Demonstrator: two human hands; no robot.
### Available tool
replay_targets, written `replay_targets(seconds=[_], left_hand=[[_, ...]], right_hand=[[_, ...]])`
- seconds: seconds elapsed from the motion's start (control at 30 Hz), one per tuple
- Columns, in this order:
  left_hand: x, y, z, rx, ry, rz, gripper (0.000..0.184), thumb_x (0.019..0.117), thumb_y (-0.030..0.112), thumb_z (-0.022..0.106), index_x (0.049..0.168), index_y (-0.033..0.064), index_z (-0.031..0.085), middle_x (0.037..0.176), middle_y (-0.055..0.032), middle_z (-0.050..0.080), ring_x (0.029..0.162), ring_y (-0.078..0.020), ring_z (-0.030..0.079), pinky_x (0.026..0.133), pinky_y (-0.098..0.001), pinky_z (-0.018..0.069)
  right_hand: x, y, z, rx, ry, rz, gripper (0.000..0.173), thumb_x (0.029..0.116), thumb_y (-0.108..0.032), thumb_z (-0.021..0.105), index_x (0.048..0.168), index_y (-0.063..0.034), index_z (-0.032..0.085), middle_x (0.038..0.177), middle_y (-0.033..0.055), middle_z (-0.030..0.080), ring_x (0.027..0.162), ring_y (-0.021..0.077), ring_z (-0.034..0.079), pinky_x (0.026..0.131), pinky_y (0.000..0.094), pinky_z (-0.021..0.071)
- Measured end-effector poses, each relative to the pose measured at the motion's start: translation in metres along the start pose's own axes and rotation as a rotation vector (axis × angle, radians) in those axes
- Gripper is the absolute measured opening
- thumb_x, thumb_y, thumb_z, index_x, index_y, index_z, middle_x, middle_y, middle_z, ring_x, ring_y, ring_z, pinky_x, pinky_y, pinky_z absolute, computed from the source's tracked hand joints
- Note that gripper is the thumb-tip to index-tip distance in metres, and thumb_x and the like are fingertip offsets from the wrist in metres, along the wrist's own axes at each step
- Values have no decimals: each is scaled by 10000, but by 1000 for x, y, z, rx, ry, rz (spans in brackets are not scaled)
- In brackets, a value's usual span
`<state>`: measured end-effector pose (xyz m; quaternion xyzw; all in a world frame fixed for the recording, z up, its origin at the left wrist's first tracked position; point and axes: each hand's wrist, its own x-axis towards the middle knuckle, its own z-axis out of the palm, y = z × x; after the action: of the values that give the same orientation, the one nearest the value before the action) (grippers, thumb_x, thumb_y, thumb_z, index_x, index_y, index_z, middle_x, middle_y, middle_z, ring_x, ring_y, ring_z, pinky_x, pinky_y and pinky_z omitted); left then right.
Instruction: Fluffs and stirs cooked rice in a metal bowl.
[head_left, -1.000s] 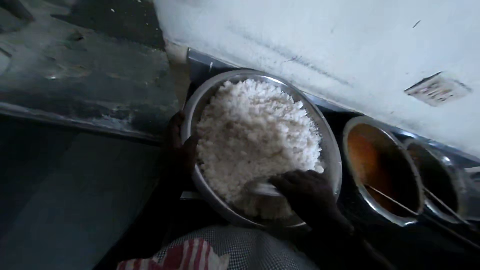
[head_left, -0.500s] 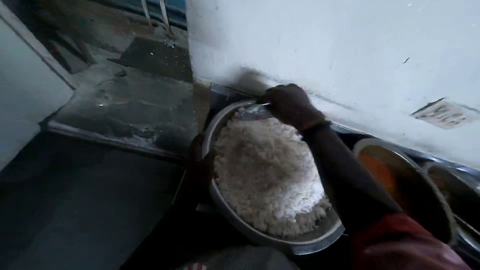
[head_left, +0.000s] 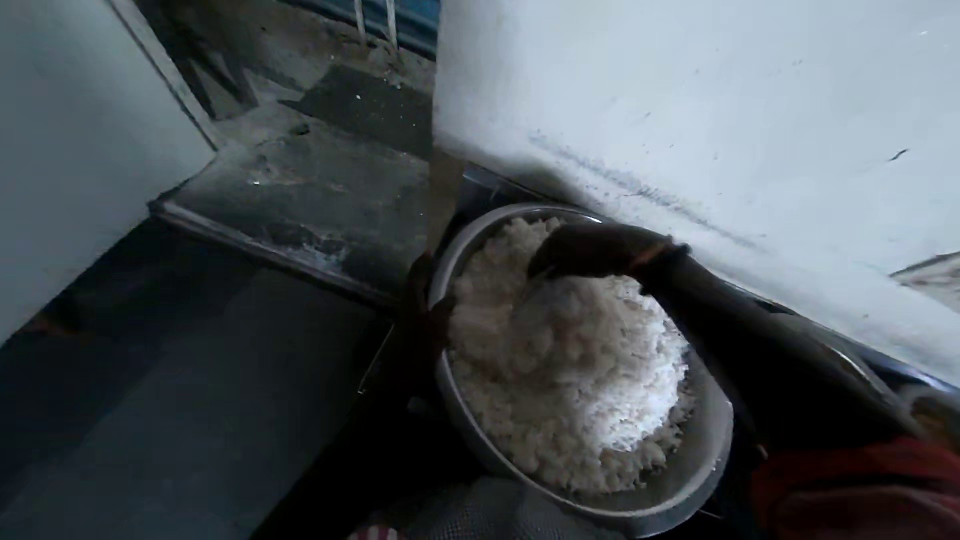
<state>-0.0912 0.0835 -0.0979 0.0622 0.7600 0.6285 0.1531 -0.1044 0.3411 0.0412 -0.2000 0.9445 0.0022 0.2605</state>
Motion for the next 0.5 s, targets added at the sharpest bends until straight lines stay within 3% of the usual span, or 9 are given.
replay_targets(seconds=[0.07, 0.1, 0.17, 0.23, 0.37, 0.5], left_hand=[[-3, 4, 0, -1, -11, -16, 655, 1035, 258, 587, 1608, 308, 275, 1595, -23, 404, 1345, -173, 522, 1049, -442, 501], [-3, 6, 1, -12, -1, -12, 634, 1038, 245, 582, 1603, 291, 298, 1601, -21, 398, 1360, -171, 508, 1063, -443, 487], [-2, 6, 5, -15, 36, -1, 597, 1032, 208, 581, 1583, 258, 356, 1576, -30, 434, 1324, -170, 537, 1043, -437, 498], [-2, 9, 5, 11, 24, -11, 575, 1043, 201, 565, 1578, 243, 360, 1566, -42, 444, 1320, -175, 539, 1044, -441, 493], [-1, 9, 6, 33, 29, -11, 565, 1038, 201, 574, 1567, 241, 379, 1528, -63, 482, 1287, -169, 560, 1029, -431, 507], [2, 3, 6, 28, 50, 16, 583, 1015, 162, 608, 1553, 230, 396, 1475, -87, 527, 1216, -184, 605, 979, -429, 537]], right_hand=[[-43, 2, 8, 52, 134, 77, 213, 987, -153, 667, 1137, -263, 771, 1034, 13, 751, 942, 209, 709, 872, 478, 567], [-64, 5, 12, 66, 228, 86, 246, 978, -116, 667, 1138, -273, 769, 1061, -10, 750, 989, 188, 706, 919, 462, 569], [-95, 14, 19, 121, 424, 79, 311, 951, -22, 649, 1159, -220, 769, 1125, 8, 748, 1080, 191, 691, 995, 452, 545], [-106, 26, 21, 121, 557, 145, 310, 964, -23, 632, 1198, -183, 756, 1180, 44, 736, 1113, 215, 688, 1000, 472, 542], [-71, 82, 24, -38, 653, 290, 292, 987, -80, 621, 1228, -188, 745, 1200, 92, 732, 1137, 304, 680, 1030, 535, 507], [5, 121, 44, -5, 526, 392, 296, 998, -130, 601, 1268, -166, 716, 1252, 163, 699, 1148, 397, 664, 978, 608, 515]])
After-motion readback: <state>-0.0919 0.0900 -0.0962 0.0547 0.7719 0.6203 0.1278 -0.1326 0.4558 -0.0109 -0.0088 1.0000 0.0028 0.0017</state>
